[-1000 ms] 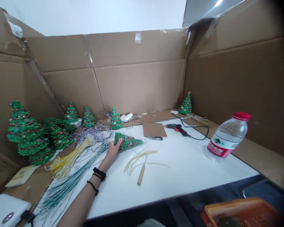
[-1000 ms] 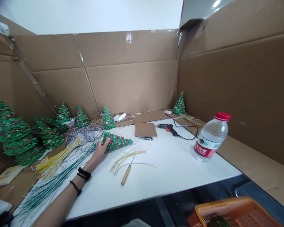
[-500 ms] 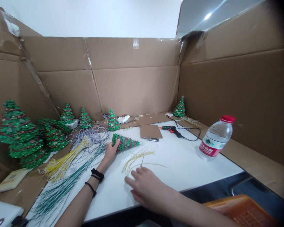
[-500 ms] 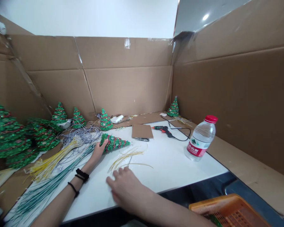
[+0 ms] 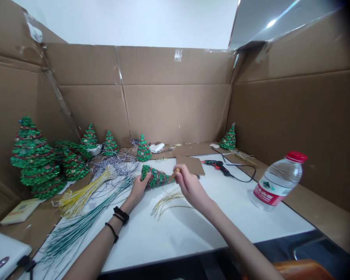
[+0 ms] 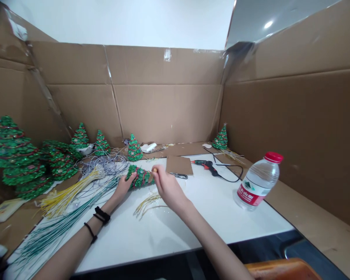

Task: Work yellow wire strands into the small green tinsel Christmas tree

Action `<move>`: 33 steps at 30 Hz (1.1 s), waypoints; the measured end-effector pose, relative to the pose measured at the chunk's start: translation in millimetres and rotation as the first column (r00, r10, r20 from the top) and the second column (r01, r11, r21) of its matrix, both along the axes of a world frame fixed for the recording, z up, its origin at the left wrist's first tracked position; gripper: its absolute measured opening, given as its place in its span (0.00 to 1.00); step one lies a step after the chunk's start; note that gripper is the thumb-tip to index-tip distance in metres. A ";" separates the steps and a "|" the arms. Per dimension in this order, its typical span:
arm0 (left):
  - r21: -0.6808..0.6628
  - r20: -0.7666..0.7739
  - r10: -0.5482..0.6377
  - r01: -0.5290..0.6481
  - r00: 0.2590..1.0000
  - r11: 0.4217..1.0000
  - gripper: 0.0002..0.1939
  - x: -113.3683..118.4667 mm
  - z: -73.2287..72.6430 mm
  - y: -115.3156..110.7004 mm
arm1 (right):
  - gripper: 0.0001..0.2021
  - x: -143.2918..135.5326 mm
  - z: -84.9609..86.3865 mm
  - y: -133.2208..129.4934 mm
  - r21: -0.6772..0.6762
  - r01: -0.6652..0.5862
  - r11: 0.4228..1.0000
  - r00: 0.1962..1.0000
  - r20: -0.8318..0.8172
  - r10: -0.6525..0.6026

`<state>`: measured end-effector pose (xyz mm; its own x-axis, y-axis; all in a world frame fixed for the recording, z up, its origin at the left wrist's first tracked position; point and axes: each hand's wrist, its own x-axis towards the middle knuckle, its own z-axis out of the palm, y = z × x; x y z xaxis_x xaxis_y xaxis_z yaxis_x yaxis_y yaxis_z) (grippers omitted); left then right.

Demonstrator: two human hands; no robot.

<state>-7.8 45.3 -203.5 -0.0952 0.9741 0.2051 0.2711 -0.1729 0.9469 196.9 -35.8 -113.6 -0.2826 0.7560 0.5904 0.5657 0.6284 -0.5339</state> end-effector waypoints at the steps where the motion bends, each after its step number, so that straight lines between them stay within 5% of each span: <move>1: 0.001 -0.012 0.012 -0.012 1.000 1.000 0.22 0.6 1.0 -1.0 | 0.09 -4.5 1.6 9.7 0.023 0.016 1.000 0.997 -0.080 -0.014; 10: 0.036 -0.051 0.048 -0.046 0.998 0.998 0.23 6.2 6.5 -7.1 | 0.07 -30.9 -35.4 44.0 0.140 0.065 0.988 0.980 -0.195 -0.037; 19: 0.048 -0.070 0.065 -0.062 0.995 0.997 0.21 5.6 5.7 -6.2 | 0.07 -28.6 -42.4 44.4 0.183 0.071 0.981 0.988 -0.149 -0.044; 28: 0.066 -0.081 0.038 -0.032 0.996 0.997 0.21 5.5 6.5 -7.6 | 0.06 -30.3 -43.6 41.9 0.061 -0.151 0.987 0.988 0.033 0.150; 33: 0.091 -0.081 0.075 -0.068 0.994 0.994 0.22 5.4 5.9 -6.3 | 0.13 -34.2 -54.3 50.4 0.005 -0.138 0.990 0.989 -0.061 0.138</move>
